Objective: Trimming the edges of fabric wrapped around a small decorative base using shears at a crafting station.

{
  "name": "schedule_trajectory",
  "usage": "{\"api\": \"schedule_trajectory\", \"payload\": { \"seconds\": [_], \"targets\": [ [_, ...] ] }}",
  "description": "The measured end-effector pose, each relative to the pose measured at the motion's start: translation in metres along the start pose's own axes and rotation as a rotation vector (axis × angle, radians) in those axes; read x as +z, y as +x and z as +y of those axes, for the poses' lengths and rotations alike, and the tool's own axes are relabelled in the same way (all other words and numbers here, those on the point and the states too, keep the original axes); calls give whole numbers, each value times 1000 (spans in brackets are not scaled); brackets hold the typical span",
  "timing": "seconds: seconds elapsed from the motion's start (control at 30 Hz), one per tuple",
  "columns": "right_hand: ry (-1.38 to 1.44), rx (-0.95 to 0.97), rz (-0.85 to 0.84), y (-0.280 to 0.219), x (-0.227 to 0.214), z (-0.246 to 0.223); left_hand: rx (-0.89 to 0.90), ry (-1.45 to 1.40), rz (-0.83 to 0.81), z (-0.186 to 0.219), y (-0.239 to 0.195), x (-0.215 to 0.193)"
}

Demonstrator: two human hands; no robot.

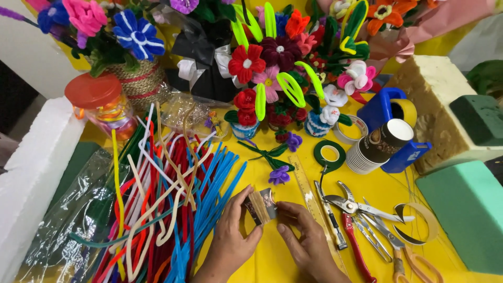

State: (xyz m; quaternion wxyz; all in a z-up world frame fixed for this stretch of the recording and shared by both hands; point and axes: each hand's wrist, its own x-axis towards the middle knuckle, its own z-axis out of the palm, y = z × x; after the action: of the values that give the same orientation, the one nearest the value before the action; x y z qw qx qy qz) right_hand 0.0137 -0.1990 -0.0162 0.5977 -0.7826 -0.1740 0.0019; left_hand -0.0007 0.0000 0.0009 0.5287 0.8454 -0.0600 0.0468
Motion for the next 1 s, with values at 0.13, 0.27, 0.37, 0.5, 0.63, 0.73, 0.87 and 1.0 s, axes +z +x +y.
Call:
{"api": "schedule_trajectory", "payload": {
  "seconds": [0.13, 0.27, 0.37, 0.5, 0.63, 0.73, 0.87, 1.0],
  "targets": [
    [13, -52, 9, 1, 0, -14, 32, 11, 28, -1, 0, 1],
    [-60, -104, 53, 0, 0, -12, 11, 2, -7, 0, -1, -1],
    [-73, -142, 85, 0, -1, -9, -53, 38, -56, -1, -1, 0],
    [-117, -284, 150, 0, -1, -3, 39, 99, -42, -11, -2, 4],
    [-111, -306, 154, -1, -2, -4, 168, 157, 43, -19, -2, 10],
    [-95, -289, 145, -2, -3, -3, 120, 168, 17, -18, -2, 11],
    [-113, -273, 144, -2, -2, -3, 103, 113, 14, -14, -4, 9],
    [-71, -217, 114, -4, -1, -9, 175, 117, 31, -14, -4, 8]
  ]
}}
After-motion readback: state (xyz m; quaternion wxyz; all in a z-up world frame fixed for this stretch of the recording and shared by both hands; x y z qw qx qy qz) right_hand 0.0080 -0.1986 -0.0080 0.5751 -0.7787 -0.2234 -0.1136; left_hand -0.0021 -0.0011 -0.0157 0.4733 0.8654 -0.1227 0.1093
